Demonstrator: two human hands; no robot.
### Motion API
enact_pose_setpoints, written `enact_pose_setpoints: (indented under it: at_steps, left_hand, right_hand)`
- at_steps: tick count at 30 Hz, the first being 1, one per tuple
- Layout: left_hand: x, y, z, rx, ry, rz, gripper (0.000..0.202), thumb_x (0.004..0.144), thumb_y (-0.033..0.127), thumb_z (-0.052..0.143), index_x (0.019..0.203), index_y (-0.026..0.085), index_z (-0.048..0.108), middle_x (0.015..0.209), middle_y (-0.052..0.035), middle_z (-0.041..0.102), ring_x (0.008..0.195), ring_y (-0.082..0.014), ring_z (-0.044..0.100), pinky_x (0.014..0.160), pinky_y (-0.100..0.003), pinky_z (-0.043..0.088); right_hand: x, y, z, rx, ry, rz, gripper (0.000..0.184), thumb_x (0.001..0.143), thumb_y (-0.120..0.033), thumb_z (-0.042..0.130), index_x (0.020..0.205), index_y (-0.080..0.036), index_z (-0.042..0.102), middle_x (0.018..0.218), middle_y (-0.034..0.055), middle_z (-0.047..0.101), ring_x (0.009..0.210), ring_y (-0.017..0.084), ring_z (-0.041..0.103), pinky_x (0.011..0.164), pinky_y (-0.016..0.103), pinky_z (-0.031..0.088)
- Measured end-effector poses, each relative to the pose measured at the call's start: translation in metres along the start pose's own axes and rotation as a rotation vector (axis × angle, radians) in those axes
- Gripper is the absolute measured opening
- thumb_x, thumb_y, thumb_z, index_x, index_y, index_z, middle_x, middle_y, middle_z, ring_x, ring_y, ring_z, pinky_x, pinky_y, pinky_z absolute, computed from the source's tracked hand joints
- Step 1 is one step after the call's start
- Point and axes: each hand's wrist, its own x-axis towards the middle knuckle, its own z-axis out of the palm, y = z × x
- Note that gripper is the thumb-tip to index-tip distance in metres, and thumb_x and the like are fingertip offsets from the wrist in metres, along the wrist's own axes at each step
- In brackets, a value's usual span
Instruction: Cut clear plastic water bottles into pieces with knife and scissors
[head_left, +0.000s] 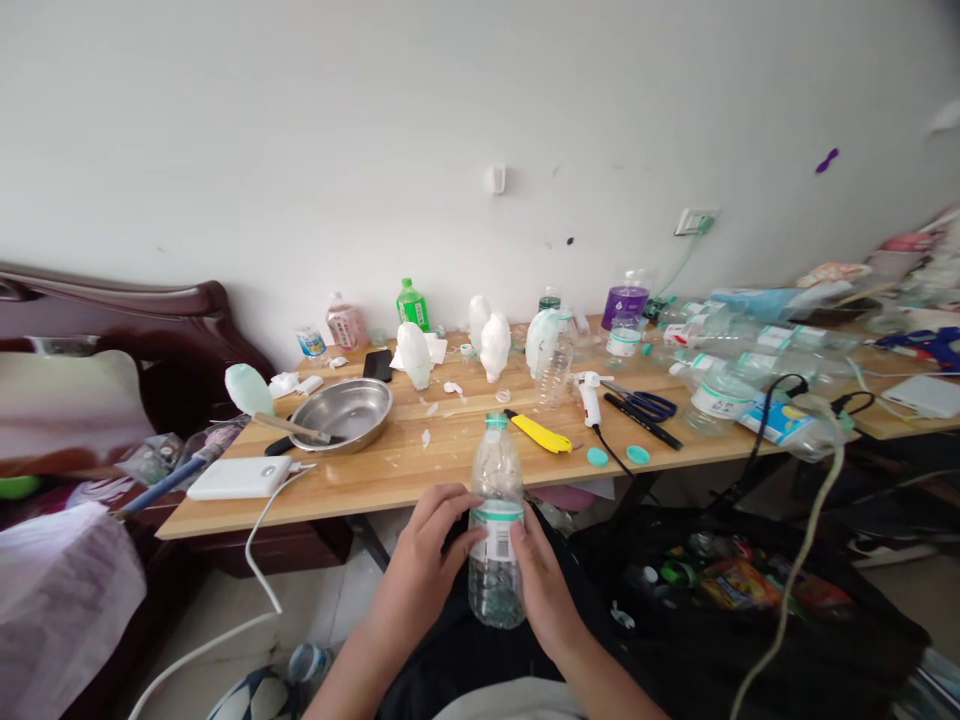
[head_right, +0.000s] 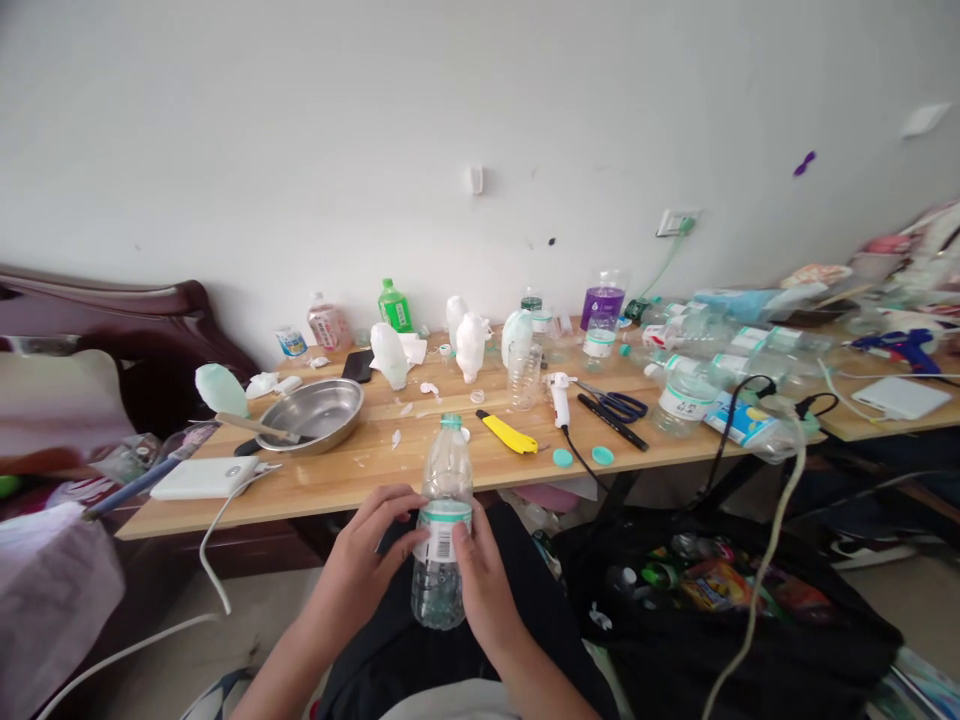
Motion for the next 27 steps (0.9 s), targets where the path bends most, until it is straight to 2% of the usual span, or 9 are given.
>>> enact_pose_setpoints:
  at_steps: [3, 7, 10, 14, 16, 18, 22, 27]
  left_hand:
    - [0.003, -0.001, -0.004, -0.061, -0.068, -0.018, 0.016, 0.089, 0.015, 0.059, 0.102, 0.023, 0.063, 0.103, -0.0041, 0.065, 0.095, -0.0162, 0.063, 0.087, -0.029, 0.053]
    - [0.001, 0.001, -0.002, -0.120, -0.107, -0.025, 0.014, 0.087, 0.015, 0.059, 0.099, 0.023, 0.063, 0.101, -0.0041, 0.064, 0.092, -0.0155, 0.062, 0.084, -0.028, 0.052]
    - [-0.011, -0.002, 0.011, -0.182, -0.117, -0.068, 0.013, 0.085, 0.015, 0.061, 0.096, 0.022, 0.065, 0.100, -0.0046, 0.065, 0.088, -0.0156, 0.062, 0.081, -0.029, 0.053]
    - [-0.040, -0.011, 0.037, -0.311, -0.187, -0.293, 0.014, 0.082, 0.012, 0.061, 0.092, 0.021, 0.065, 0.088, -0.0007, 0.068, 0.080, -0.0147, 0.065, 0.077, -0.027, 0.053]
    - [-0.053, -0.015, 0.047, -0.302, -0.177, -0.358, 0.011, 0.083, 0.012, 0.062, 0.088, 0.021, 0.065, 0.084, 0.0005, 0.069, 0.079, -0.0147, 0.065, 0.075, -0.026, 0.053]
    - [-0.060, -0.017, 0.053, -0.243, -0.116, -0.318, 0.009, 0.083, 0.014, 0.064, 0.087, 0.021, 0.066, 0.088, -0.0008, 0.069, 0.084, -0.0159, 0.065, 0.078, -0.028, 0.053]
    - [-0.064, -0.017, 0.056, -0.192, 0.000, -0.178, 0.014, 0.084, 0.017, 0.065, 0.097, 0.021, 0.068, 0.100, -0.0050, 0.068, 0.096, -0.0183, 0.064, 0.086, -0.031, 0.054]
    - [-0.068, -0.018, 0.058, -0.211, -0.005, -0.165, 0.010, 0.085, 0.018, 0.064, 0.094, 0.021, 0.070, 0.097, -0.0050, 0.069, 0.093, -0.0179, 0.064, 0.083, -0.030, 0.054]
  right_hand:
    - [-0.002, -0.004, 0.000, -0.059, 0.023, 0.007, 0.047, 0.092, -0.055, 0.051, 0.126, -0.023, 0.056, 0.122, 0.0068, 0.065, 0.109, 0.025, 0.062, 0.090, 0.035, 0.052]
    - [-0.010, 0.002, -0.002, -0.069, 0.057, 0.038, 0.047, 0.093, -0.054, 0.049, 0.128, -0.023, 0.055, 0.125, 0.0068, 0.064, 0.113, 0.025, 0.060, 0.090, 0.034, 0.052]
    - [-0.024, 0.012, -0.010, -0.093, 0.063, 0.081, 0.048, 0.094, -0.054, 0.048, 0.130, -0.023, 0.053, 0.129, 0.0075, 0.062, 0.115, 0.025, 0.059, 0.091, 0.034, 0.051]
    - [-0.046, 0.025, -0.026, -0.176, 0.060, 0.169, 0.054, 0.093, -0.057, 0.048, 0.134, -0.023, 0.050, 0.132, 0.0074, 0.061, 0.120, 0.025, 0.057, 0.100, 0.036, 0.046]
    - [-0.052, 0.029, -0.032, -0.212, 0.066, 0.190, 0.055, 0.092, -0.058, 0.050, 0.134, -0.023, 0.050, 0.132, 0.0072, 0.061, 0.122, 0.025, 0.056, 0.102, 0.036, 0.045]
    - [-0.054, 0.030, -0.036, -0.227, 0.076, 0.180, 0.054, 0.091, -0.057, 0.052, 0.133, -0.023, 0.051, 0.131, 0.0075, 0.062, 0.121, 0.025, 0.057, 0.100, 0.036, 0.047]
    - [-0.055, 0.028, -0.039, -0.226, 0.082, 0.140, 0.054, 0.090, -0.057, 0.052, 0.132, -0.022, 0.052, 0.131, 0.0085, 0.062, 0.121, 0.025, 0.057, 0.098, 0.035, 0.048]
    - [-0.062, 0.032, -0.043, -0.230, 0.065, 0.178, 0.056, 0.092, -0.058, 0.049, 0.135, -0.022, 0.048, 0.134, 0.0089, 0.059, 0.122, 0.024, 0.055, 0.103, 0.036, 0.044]
